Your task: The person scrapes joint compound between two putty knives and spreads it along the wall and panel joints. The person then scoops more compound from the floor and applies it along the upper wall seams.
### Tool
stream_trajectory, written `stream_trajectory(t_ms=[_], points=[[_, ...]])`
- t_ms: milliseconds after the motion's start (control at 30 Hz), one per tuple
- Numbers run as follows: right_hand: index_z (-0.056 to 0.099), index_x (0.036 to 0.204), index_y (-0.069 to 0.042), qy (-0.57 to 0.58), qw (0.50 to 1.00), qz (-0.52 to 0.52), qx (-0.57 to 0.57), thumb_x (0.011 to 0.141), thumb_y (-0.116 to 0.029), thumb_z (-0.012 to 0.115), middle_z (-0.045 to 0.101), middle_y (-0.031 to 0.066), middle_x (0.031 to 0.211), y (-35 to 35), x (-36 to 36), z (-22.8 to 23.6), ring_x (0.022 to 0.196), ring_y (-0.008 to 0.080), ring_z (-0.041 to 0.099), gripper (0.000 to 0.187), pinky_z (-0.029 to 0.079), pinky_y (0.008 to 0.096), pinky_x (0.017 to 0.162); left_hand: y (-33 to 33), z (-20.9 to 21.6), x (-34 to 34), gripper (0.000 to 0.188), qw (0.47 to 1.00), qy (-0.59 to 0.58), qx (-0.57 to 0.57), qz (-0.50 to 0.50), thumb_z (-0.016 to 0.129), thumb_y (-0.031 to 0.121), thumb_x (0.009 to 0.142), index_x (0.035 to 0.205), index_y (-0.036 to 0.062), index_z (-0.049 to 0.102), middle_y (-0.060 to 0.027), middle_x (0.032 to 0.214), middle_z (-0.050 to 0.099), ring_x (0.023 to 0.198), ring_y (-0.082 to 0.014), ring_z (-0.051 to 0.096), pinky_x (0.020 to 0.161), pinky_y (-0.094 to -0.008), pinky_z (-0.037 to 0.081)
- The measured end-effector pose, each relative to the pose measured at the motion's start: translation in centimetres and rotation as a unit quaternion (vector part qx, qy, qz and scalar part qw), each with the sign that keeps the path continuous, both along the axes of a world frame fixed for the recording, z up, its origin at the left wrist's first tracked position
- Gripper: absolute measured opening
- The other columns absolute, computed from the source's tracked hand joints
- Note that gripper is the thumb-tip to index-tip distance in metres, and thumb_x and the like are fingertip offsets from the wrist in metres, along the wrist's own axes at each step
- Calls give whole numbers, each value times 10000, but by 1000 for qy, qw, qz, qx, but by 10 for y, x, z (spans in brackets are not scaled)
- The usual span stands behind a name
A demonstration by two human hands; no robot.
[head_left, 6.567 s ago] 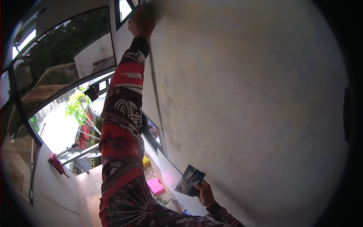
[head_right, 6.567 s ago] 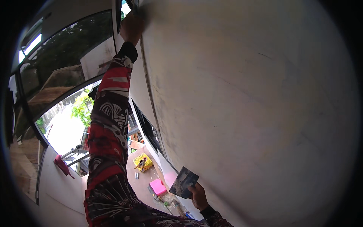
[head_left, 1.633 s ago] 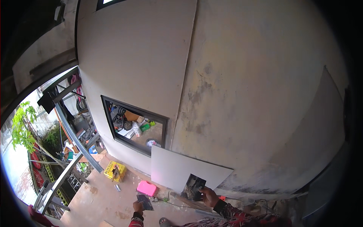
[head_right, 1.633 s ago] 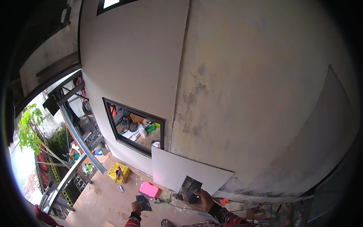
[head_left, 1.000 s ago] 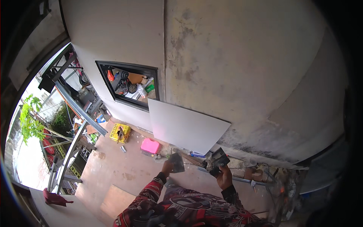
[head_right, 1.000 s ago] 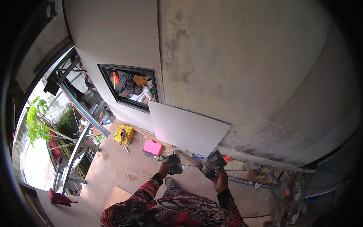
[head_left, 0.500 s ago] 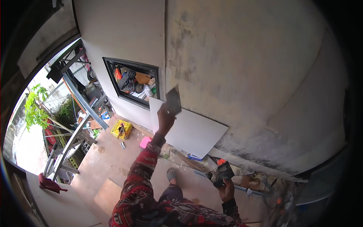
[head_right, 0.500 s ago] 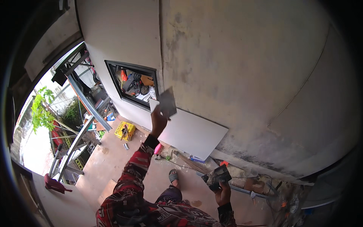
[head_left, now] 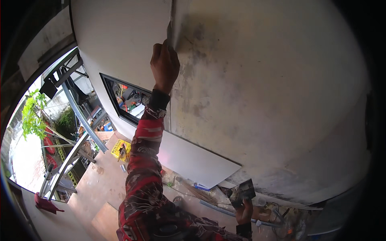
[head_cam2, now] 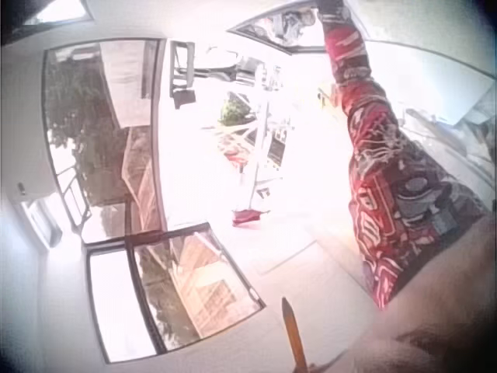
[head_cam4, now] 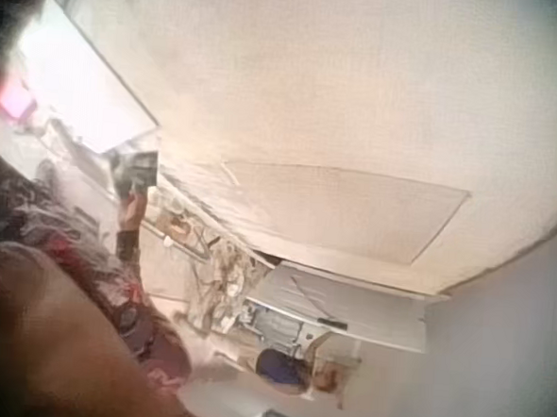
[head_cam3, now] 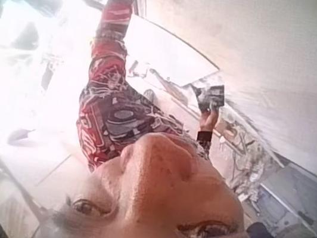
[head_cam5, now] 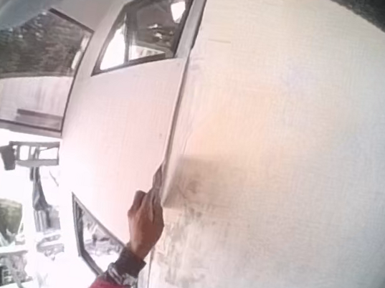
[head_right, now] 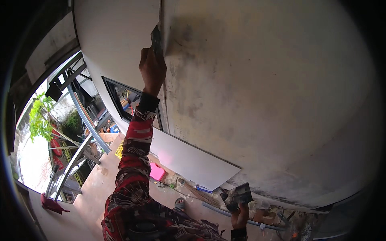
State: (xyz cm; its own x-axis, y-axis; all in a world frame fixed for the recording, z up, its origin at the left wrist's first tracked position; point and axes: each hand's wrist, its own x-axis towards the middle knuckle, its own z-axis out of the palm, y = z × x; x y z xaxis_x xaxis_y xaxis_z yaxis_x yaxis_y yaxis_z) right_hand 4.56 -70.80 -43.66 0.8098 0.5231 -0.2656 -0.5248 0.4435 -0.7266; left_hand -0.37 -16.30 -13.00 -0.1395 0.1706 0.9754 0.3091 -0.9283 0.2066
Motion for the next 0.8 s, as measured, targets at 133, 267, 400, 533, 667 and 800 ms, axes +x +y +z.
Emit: stream_trajectory(t_ms=[133,267,400,533,667,800], points=[[503,1332,-53,7,999,31,-23,893,-98,601,597,97,1251,16,23,2,1139,275,612,452,545,474,941,17,1,2,263,1000,5,-2,21,584,40,878,1136,-1,609,-158,881,556,694,-349,611,596,-438,500],[510,1316,-45,18,999,34,8,902,-85,584,604,93,1237,17,50,-7,1121,263,627,423,572,450,903,13,11,14,270,999,16,-5,32,593,43,869,1136,7,613,-155,877,557,686,-349,611,595,-441,500],[512,1315,-54,15,998,51,-26,904,-89,586,601,91,1239,13,70,-6,1114,267,629,419,577,458,898,9,15,19,276,998,21,-11,59,597,49,857,1130,11,611,-155,873,559,683,-359,616,596,-449,509],[510,1321,-67,9,998,61,-31,906,-90,586,599,91,1246,10,84,0,1116,270,628,422,574,478,900,-5,20,33,312,991,64,-42,110,598,52,835,1144,5,596,-158,879,562,702,-364,631,606,-453,526],[504,1329,-74,12,998,57,-23,907,-90,583,600,91,1245,3,94,-5,1109,270,632,430,576,486,892,-10,24,47,332,989,83,-20,123,601,45,821,1150,5,590,-153,891,563,711,-360,637,611,-450,530],[499,1335,-67,16,997,68,-17,904,-87,579,606,92,1238,2,99,-6,1095,268,638,438,578,462,886,-20,18,43,319,993,68,18,90,605,30,813,1131,7,595,-144,893,559,705,-343,638,601,-432,531]])
